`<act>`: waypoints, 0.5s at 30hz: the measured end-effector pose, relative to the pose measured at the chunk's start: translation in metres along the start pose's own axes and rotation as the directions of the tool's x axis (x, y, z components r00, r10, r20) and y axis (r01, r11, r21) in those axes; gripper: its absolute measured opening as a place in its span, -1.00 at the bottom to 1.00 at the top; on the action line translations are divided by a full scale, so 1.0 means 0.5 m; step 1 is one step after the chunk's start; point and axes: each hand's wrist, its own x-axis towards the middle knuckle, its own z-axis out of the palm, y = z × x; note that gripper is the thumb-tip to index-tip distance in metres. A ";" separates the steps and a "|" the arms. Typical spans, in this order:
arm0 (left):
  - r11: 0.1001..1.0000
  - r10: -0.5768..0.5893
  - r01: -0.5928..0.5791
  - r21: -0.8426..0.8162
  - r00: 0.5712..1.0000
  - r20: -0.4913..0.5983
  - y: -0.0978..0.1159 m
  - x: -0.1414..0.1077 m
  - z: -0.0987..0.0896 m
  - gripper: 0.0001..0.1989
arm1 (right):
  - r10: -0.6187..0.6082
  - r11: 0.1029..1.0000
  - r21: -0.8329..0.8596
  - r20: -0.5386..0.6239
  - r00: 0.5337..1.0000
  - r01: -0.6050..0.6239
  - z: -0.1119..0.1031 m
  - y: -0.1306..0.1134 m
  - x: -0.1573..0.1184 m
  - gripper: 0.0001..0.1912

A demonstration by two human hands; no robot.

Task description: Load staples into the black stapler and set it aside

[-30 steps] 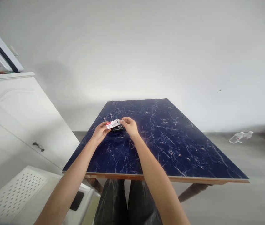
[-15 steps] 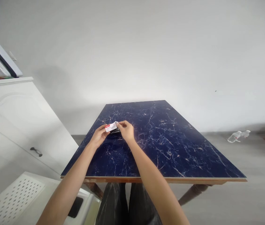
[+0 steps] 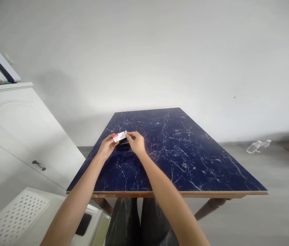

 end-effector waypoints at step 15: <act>1.000 0.027 -0.026 -0.014 0.997 0.075 0.004 -0.004 -0.001 -0.75 | 0.249 0.933 0.249 0.078 0.965 -0.261 0.010 0.019 0.010 -0.66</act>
